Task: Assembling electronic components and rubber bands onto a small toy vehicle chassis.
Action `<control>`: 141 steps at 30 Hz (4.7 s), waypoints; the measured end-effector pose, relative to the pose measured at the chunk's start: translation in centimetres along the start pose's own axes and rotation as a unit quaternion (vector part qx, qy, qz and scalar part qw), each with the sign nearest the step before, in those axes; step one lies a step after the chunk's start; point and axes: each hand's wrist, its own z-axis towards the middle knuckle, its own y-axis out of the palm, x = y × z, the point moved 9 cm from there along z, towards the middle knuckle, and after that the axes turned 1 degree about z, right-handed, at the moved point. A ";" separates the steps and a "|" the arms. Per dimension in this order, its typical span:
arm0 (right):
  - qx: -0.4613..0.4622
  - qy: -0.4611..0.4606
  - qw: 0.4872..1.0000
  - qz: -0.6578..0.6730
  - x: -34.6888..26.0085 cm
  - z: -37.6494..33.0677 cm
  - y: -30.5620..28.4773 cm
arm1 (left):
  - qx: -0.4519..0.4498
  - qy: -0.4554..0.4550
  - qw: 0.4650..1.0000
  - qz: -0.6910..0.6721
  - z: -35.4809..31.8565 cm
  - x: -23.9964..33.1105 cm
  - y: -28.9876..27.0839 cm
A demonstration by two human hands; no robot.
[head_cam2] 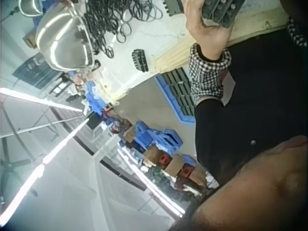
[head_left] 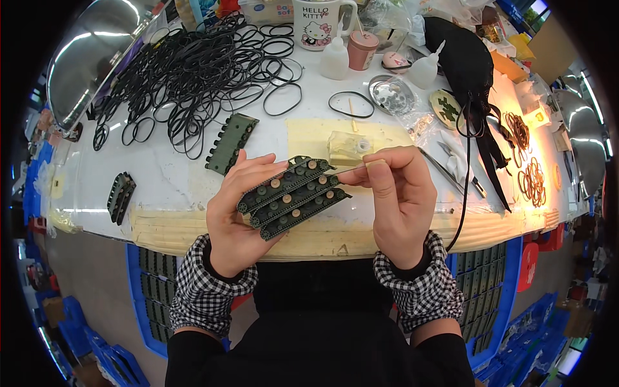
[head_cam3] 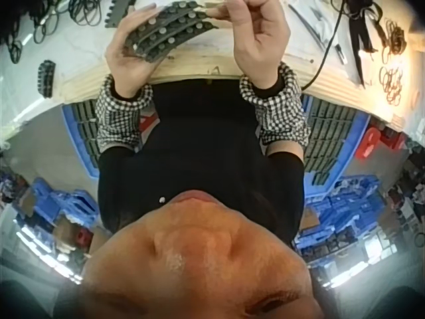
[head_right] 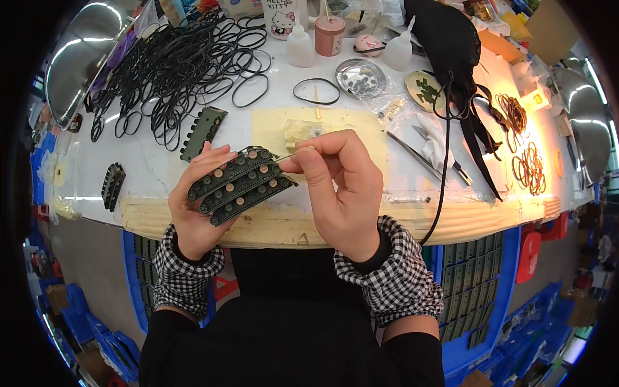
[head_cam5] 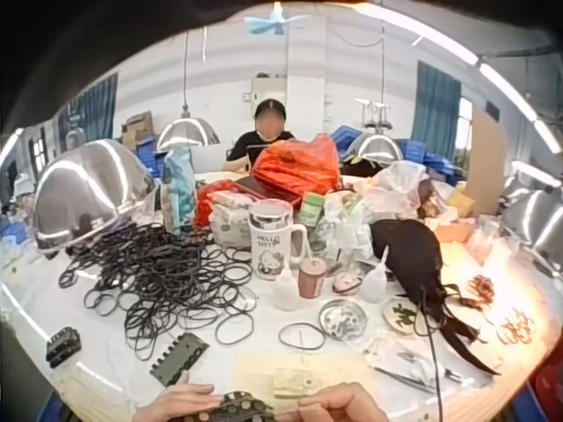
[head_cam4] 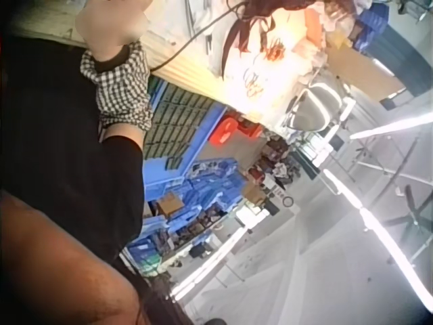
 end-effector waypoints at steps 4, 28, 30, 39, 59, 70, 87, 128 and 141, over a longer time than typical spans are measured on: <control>-0.005 -0.007 1.000 -0.009 0.1 0.0 0.2 | 0.006 0.005 1.000 0.006 0.0 0.2 -0.1; 0.014 -0.001 1.000 -0.016 0.1 -0.7 -0.4 | 0.033 -0.008 0.999 -0.039 -0.2 -0.5 -0.5; 0.008 0.011 1.000 -0.011 0.4 -0.7 -0.2 | 0.033 -0.010 0.999 -0.038 -0.2 -0.5 -0.5; -0.003 -0.003 1.000 -0.026 0.7 -0.8 -0.1 | 0.030 -0.010 0.999 -0.022 -0.2 -0.4 -0.5; 0.065 -0.184 0.953 -0.230 -3.6 0.3 -1.4 | 0.010 -0.006 1.000 -0.009 -0.1 -0.1 -0.2; -0.012 -0.047 0.999 -0.011 -0.4 0.7 2.0 | 0.001 0.010 1.000 0.013 0.1 0.6 0.1; 0.069 -0.122 0.976 -0.167 -1.7 1.0 -1.3 | 0.005 0.014 1.000 0.016 0.0 0.7 -0.1; 0.061 -0.261 0.835 -0.481 -3.7 0.8 -0.7 | 0.007 -0.007 1.000 -0.014 -0.2 -0.4 0.0; 0.092 -0.267 0.849 -0.447 -4.7 0.5 -1.3 | 0.030 -0.005 0.998 -0.049 -0.2 -0.6 -0.4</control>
